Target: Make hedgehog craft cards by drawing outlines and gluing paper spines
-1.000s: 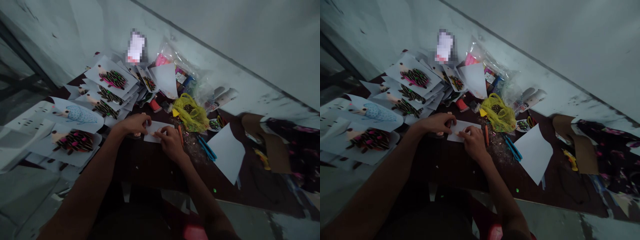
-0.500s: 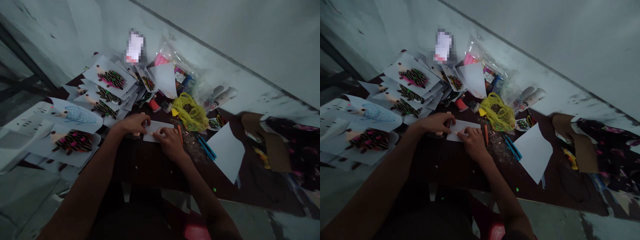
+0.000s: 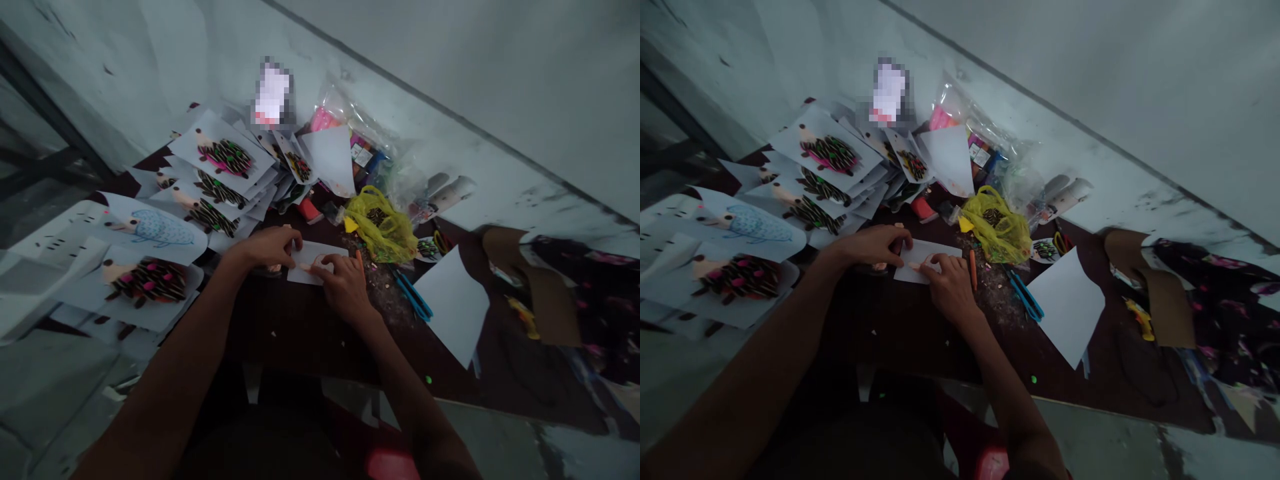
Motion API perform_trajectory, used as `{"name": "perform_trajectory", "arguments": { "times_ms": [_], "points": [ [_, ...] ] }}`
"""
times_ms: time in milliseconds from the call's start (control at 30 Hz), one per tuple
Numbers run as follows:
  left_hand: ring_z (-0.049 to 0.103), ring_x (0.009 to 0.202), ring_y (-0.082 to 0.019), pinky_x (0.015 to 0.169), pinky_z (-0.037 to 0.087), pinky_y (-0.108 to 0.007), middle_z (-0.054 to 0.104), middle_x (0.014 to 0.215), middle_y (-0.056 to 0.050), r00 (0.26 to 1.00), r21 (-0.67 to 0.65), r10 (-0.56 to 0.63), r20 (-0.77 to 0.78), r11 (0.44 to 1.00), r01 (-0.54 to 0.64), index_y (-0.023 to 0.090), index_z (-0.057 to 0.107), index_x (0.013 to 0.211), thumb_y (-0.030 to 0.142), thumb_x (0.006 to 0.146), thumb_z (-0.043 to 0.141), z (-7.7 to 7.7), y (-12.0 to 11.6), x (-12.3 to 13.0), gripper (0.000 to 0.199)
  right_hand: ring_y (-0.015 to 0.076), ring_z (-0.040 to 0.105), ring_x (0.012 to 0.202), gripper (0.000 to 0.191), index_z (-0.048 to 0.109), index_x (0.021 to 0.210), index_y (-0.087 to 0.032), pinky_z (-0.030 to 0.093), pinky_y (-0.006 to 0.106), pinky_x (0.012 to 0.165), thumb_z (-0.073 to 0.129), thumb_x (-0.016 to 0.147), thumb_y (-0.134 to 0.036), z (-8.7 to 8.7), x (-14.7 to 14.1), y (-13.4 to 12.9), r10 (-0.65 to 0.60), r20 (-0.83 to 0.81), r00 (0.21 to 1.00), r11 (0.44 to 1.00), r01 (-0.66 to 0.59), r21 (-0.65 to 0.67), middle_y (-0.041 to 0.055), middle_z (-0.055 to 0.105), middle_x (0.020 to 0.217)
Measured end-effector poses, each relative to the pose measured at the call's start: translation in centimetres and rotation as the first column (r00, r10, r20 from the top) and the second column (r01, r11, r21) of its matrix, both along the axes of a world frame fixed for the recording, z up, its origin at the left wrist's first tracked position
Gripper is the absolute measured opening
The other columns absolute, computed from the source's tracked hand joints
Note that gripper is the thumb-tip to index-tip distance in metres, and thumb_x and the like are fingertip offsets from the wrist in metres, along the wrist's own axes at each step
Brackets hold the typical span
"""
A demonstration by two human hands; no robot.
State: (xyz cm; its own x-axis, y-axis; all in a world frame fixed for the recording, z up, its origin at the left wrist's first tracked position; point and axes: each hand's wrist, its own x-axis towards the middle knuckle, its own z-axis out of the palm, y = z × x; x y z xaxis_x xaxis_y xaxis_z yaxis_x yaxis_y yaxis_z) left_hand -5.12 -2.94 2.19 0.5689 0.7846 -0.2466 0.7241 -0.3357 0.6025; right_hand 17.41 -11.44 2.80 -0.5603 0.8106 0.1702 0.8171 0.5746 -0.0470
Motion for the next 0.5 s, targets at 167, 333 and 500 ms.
{"name": "perform_trajectory", "arguments": {
  "times_ms": [167,333,500],
  "points": [
    [0.059,0.083,-0.019,0.066,0.040,-0.027,0.062,0.093,-0.002,1.000,-0.005,-0.001,0.014,1.000,0.001,0.021,0.063,0.105,0.032,0.070,0.068,0.07,-0.04,-0.01,0.038,0.0227,0.053,0.103,0.039,0.068,0.125,-0.029,0.034,0.038,0.091,0.047,0.096,-0.012,-0.12,-0.40,0.12,0.046,-0.005,0.999,0.997,-0.047,-0.062,0.0093,0.061,0.122],
    [0.059,0.081,-0.019,0.065,0.040,-0.027,0.063,0.090,-0.002,1.000,0.002,-0.003,0.018,1.000,0.003,0.021,0.063,0.105,0.032,0.069,0.068,-0.02,-0.04,-0.01,0.038,0.0236,0.053,0.105,0.038,0.067,0.125,-0.029,0.034,0.038,0.090,0.045,0.098,-0.014,-0.16,-0.49,0.04,0.068,0.009,0.998,0.995,-0.067,-0.071,0.0101,0.060,0.120],
    [0.059,0.081,-0.019,0.065,0.040,-0.027,0.064,0.091,-0.002,1.000,0.013,-0.002,0.019,1.000,0.001,0.022,0.063,0.105,0.033,0.070,0.069,-0.04,-0.03,-0.05,0.038,0.0234,0.053,0.102,0.036,0.068,0.123,-0.028,0.034,0.038,0.088,0.046,0.097,-0.013,-0.03,-0.52,0.06,0.064,0.014,0.998,0.996,-0.063,-0.068,0.0097,0.061,0.118]
  ]
}}
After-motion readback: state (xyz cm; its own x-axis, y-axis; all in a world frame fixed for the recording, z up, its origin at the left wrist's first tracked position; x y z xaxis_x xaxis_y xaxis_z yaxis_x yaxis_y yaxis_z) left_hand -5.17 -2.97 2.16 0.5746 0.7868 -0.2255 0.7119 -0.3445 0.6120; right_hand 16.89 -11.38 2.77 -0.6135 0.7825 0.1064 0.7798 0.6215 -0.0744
